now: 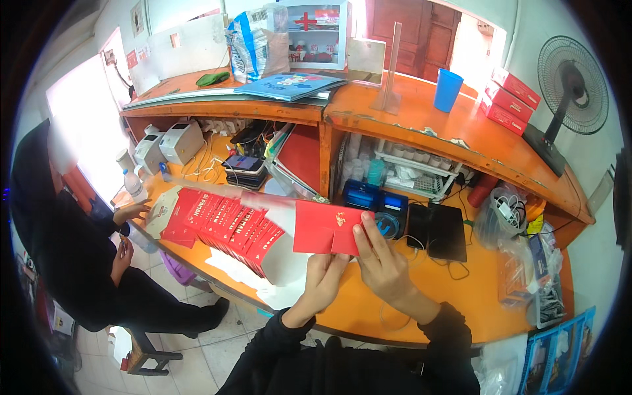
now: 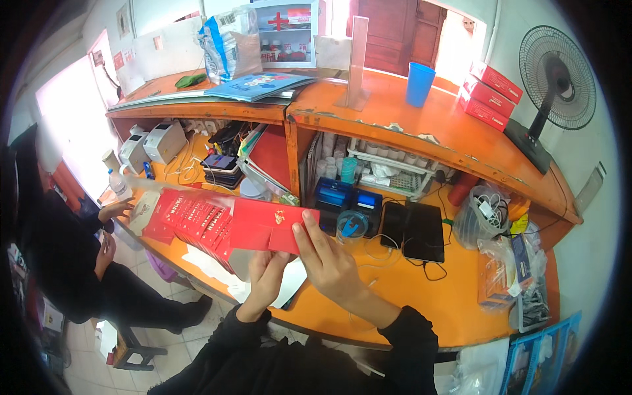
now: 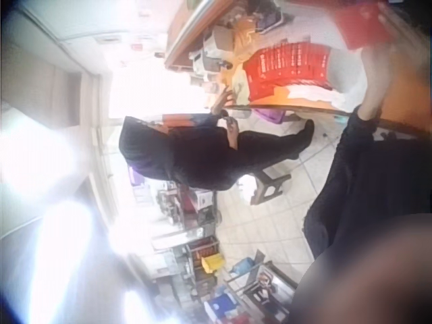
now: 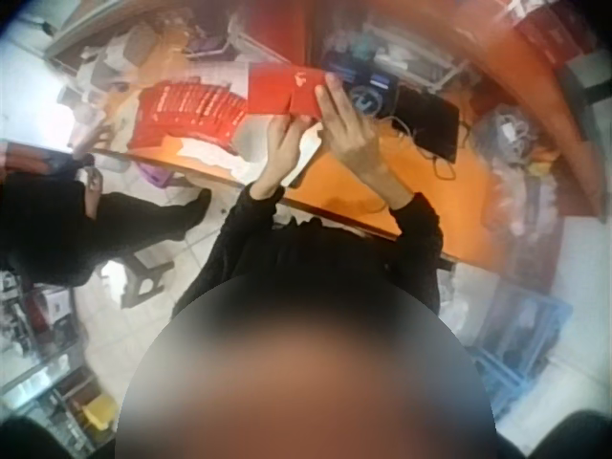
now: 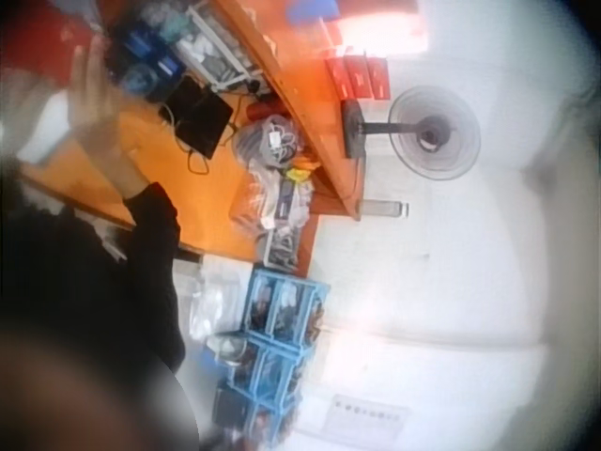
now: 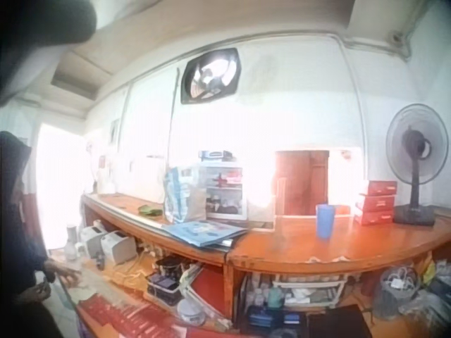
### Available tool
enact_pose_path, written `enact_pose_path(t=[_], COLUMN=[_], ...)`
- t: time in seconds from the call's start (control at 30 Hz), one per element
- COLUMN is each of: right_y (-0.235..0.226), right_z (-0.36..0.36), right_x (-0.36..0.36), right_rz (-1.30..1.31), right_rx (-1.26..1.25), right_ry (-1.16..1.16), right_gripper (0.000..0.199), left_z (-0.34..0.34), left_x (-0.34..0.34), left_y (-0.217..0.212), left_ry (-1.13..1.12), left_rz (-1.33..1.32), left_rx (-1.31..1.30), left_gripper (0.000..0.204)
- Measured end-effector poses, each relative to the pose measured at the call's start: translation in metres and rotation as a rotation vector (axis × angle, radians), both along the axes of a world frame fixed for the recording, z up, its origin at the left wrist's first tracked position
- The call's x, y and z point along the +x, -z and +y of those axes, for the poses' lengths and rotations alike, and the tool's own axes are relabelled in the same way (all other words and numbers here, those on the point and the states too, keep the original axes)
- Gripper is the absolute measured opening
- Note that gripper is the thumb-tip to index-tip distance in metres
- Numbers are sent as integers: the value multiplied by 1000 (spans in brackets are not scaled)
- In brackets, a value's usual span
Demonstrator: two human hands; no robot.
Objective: The person assembles red and white food containers by folding and snapping the flaps into place. They repeatedly pick up flat container pieces, fold them into box shapes, and stack the finished units on the counter. A coworker briefly hands over a small item, and the person continues assembling and stacking the containers.
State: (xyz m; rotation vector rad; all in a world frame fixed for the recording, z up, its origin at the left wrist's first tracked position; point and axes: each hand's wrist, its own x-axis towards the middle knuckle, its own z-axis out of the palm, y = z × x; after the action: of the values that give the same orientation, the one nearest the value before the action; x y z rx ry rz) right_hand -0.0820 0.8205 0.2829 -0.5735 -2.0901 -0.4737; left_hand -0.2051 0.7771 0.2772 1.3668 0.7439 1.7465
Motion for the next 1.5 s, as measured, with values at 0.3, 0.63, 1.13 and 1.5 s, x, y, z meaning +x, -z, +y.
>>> enact_pose_path(t=[0.3, 0.63, 1.13, 1.5], right_y=[-73, -58, -49, -56], right_z=[3, -6, -77, -163], right_x=[-6, -4, -42, -92], right_rz=[188, -65, -94, -266], right_rx=[-33, 235, 233, 205], right_ry=[-305, -504, -471, -417], right_gripper=[57, 17, 7, 26], left_z=[20, -48, -114, -208], left_x=[23, -26, -60, -119], left_y=[21, 26, 21, 16], left_ry=[-387, 33, 62, 173], left_rz=[432, -37, -262, -280], left_rx=[107, -150, -172, -182], left_gripper=[22, 33, 53, 69])
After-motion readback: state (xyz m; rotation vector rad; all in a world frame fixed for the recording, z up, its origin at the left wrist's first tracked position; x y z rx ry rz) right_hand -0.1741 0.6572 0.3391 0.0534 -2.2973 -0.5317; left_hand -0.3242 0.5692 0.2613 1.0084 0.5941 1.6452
